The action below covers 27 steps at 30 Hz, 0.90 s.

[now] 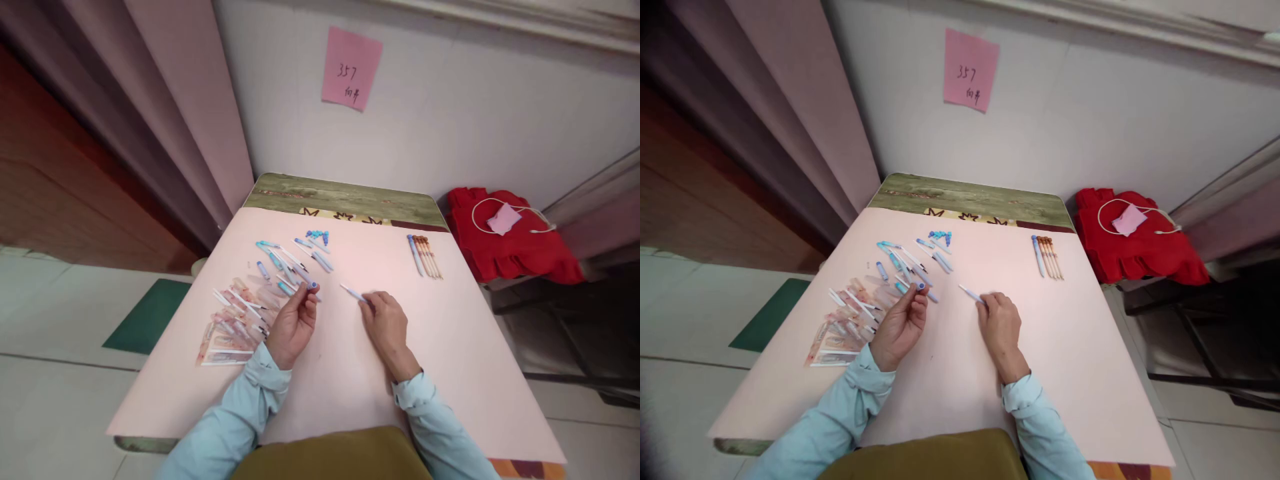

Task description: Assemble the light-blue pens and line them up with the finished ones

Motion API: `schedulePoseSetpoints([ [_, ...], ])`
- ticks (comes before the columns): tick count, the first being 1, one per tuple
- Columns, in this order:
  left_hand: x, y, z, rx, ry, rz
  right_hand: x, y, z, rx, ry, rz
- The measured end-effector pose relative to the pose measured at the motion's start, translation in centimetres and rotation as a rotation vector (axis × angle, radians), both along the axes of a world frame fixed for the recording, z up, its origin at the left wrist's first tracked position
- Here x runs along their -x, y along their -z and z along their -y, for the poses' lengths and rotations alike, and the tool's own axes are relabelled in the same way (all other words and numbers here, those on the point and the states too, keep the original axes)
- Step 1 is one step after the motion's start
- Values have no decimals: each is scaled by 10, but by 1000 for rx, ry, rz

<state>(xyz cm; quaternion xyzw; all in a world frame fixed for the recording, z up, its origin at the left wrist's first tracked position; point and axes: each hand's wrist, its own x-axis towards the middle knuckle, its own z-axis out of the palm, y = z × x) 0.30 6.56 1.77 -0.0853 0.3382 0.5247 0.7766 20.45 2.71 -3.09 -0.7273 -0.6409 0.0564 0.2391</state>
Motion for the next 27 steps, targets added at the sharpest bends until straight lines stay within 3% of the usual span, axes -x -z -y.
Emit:
schedulePoseSetpoints([
  [3,1,4,1,15,6,7,4,-8,5,-23,17,-73],
  [7,0,8,3,-21,-2,-47,13,-51,16,-147,-38,-235],
  [11,-3,10,4,-62,8,-120,24,-86,25,-323,-198,-175],
  [17,-5,9,9,-132,29,-230,27,-84,27,-368,-237,-68],
  [24,-5,8,13,-391,127,-418,22,-84,28,-327,-258,-44],
  [27,-6,4,15,-418,142,-478,23,-84,28,-291,-256,-75],
])
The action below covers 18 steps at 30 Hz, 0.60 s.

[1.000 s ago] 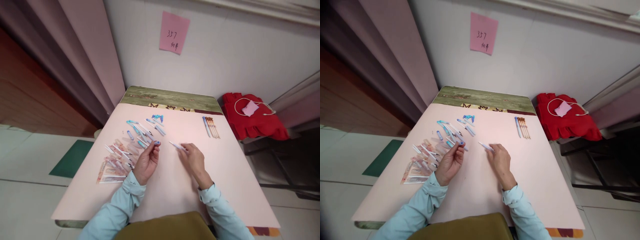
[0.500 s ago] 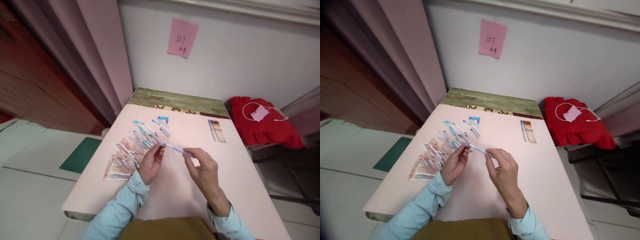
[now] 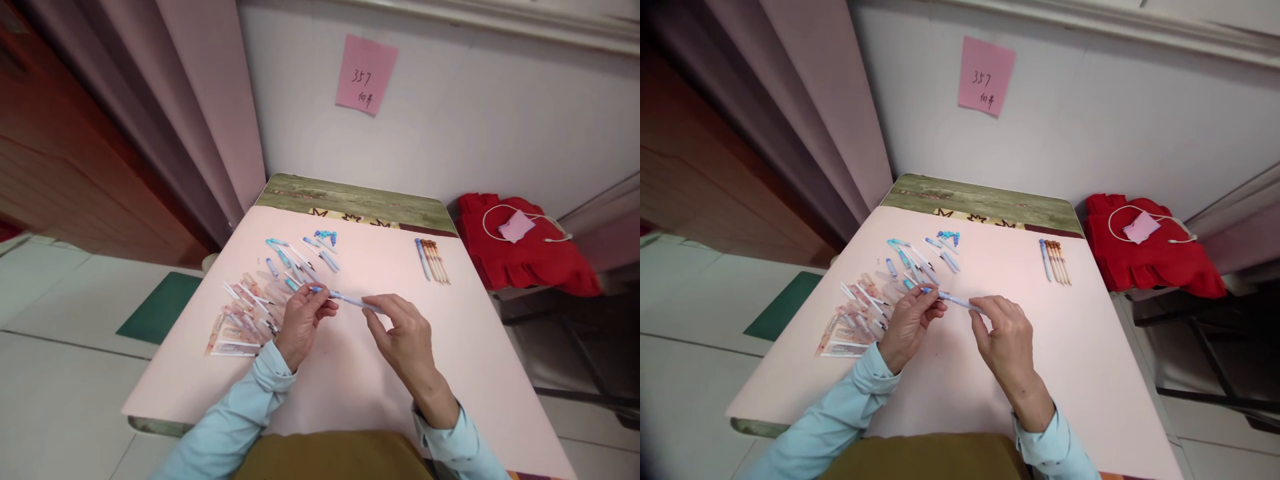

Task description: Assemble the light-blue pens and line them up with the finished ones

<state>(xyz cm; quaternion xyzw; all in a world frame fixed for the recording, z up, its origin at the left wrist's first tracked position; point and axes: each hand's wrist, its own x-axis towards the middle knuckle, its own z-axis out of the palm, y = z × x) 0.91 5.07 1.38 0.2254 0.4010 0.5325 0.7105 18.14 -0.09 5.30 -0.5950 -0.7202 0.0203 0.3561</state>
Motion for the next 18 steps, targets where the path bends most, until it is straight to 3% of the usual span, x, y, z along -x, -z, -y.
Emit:
schedulePoseSetpoints([
  [8,-1,-9,4,-4,-34,17,11,7,4,119,50,-161],
  [18,-5,-21,11,73,-50,131,22,6,7,58,58,-161],
])
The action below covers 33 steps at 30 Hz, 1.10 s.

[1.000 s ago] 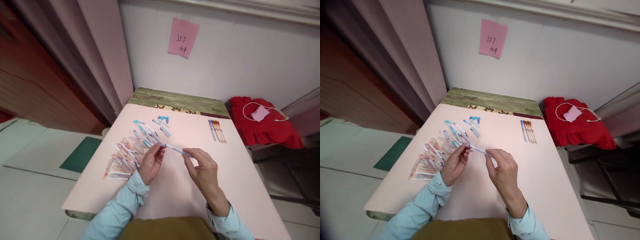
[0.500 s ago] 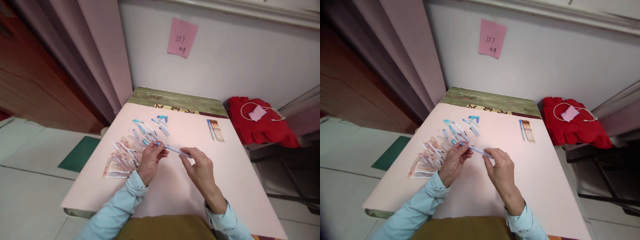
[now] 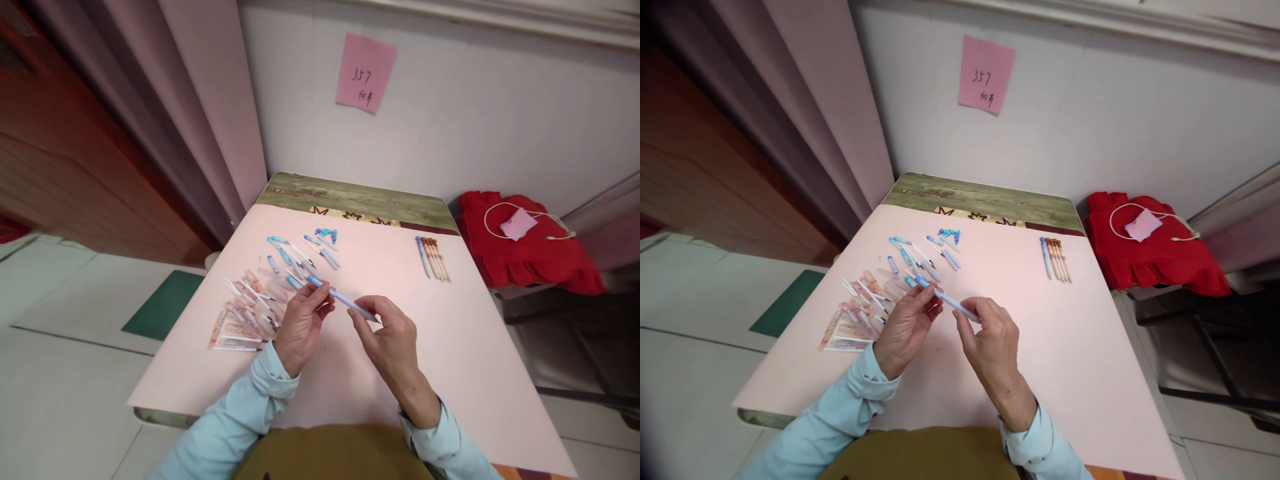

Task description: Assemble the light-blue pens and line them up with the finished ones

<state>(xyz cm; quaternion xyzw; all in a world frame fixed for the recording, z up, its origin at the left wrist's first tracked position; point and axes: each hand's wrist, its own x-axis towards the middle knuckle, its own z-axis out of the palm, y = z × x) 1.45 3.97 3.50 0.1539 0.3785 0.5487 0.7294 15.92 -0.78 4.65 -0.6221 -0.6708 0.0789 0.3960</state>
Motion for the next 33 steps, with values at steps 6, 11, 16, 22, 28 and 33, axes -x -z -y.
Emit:
schedulePoseSetpoints([
  [6,-1,3,3,-1,-10,-49,2,1,1,22,-3,21],
  [11,0,6,4,52,-5,-73,5,2,2,49,-6,34],
  [16,1,6,4,70,29,-79,8,4,3,129,3,29],
  [22,-5,5,7,32,26,-39,12,10,1,240,14,56],
  [28,-4,7,3,-18,-12,-43,12,14,1,300,-24,-79],
  [33,2,6,-1,-12,-28,-72,12,14,4,260,-70,-261],
])
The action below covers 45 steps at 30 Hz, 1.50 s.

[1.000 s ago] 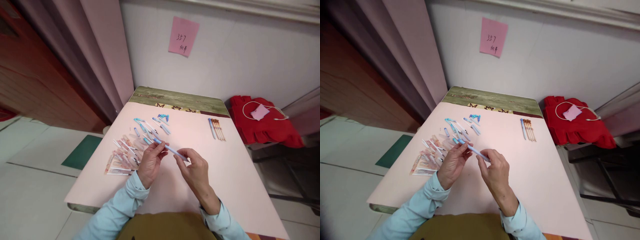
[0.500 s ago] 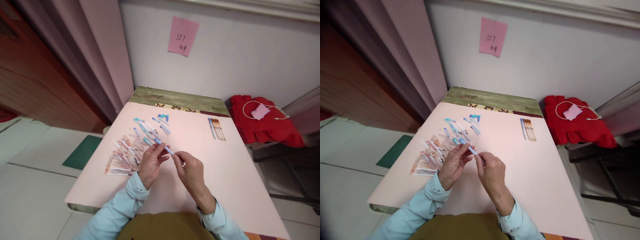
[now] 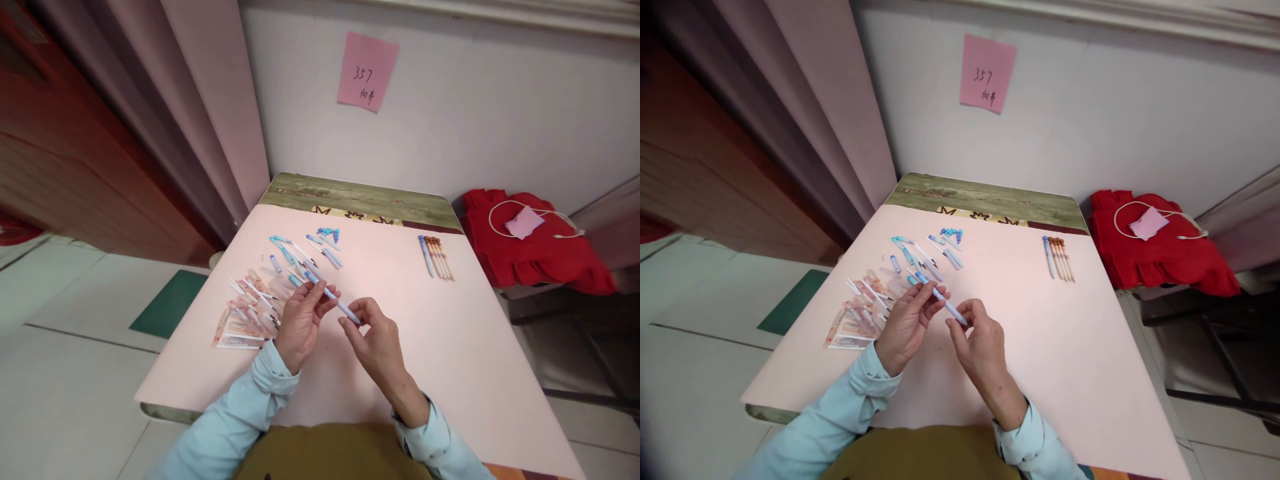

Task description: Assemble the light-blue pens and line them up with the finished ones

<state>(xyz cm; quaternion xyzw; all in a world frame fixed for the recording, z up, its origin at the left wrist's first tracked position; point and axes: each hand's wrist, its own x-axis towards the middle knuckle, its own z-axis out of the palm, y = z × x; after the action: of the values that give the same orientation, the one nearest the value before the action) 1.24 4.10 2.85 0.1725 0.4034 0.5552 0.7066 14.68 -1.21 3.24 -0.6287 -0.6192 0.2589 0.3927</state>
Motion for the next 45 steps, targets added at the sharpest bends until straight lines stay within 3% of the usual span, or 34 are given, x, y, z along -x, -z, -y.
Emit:
schedulePoseSetpoints([
  [16,0,4,9,41,42,3,0,0,3,127,-6,4],
  [25,4,5,3,-17,-31,-38,5,4,5,5,61,-34],
  [32,6,3,5,-21,41,-17,3,4,5,132,14,-116],
  [39,8,2,4,-16,39,-26,4,3,5,-7,64,-67],
  [45,9,5,7,-36,89,-2,3,2,6,135,-6,-147],
])
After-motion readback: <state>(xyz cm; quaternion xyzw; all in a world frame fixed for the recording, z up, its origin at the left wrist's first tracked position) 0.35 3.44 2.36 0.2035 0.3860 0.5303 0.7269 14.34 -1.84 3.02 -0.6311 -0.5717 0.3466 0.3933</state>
